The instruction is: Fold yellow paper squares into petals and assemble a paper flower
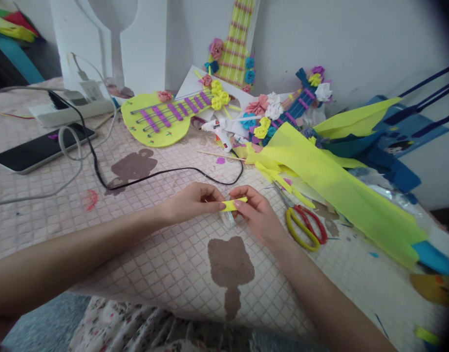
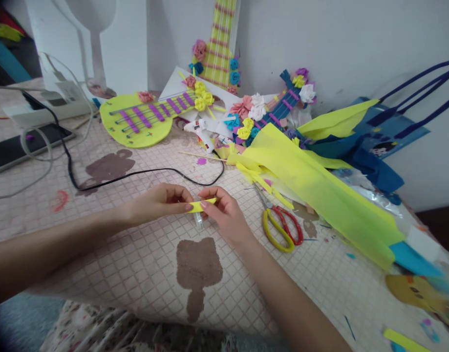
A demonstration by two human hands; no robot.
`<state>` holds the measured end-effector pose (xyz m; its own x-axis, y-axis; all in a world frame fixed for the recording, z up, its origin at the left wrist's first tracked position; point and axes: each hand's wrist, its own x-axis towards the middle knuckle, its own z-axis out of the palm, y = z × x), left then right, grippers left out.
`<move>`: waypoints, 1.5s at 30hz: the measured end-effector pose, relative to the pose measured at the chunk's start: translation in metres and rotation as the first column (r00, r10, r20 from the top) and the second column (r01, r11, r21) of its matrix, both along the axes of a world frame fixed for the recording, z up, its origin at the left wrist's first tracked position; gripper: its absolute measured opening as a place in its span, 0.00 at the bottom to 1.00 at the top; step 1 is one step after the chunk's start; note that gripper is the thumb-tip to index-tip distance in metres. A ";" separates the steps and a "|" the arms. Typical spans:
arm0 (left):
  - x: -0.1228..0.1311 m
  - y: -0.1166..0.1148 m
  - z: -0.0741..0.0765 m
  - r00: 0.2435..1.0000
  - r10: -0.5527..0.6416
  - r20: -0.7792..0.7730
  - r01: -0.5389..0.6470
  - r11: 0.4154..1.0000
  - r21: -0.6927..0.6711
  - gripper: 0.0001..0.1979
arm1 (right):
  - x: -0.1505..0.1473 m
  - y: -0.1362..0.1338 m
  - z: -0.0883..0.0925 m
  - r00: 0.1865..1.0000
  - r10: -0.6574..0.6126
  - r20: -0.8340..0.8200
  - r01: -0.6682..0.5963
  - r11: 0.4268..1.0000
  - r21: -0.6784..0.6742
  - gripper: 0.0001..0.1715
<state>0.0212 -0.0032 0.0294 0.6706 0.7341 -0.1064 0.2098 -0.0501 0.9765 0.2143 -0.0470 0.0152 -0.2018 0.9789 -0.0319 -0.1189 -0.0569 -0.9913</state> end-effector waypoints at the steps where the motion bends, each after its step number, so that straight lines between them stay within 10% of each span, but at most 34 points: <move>1: 0.000 0.000 0.000 1.000 -0.008 0.002 0.008 1.000 0.000 0.13 | 0.000 0.000 -0.001 1.000 -0.016 0.023 0.016 1.000 0.008 0.08; 16: 0.004 -0.004 0.003 0.995 0.071 0.076 -0.051 0.970 -0.239 0.12 | 0.000 -0.007 0.006 0.969 -0.015 0.248 -0.046 0.970 0.239 0.10; 26: 0.003 -0.003 0.003 0.987 0.097 0.127 -0.053 0.947 -0.317 0.11 | -0.001 -0.006 0.009 0.779 -0.333 0.532 -0.223 0.645 0.731 0.18; 45: 0.001 -0.003 -0.003 0.986 0.106 0.131 -0.038 0.895 -0.444 0.14 | 0.004 -0.007 0.000 0.754 -0.393 0.526 -0.305 0.501 0.810 0.18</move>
<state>0.0225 -0.0065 0.0266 0.6508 0.6825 -0.3327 0.0484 0.4001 0.9152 0.2182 -0.0536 0.0148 -0.4317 0.5940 0.6788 0.5045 0.7829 -0.3641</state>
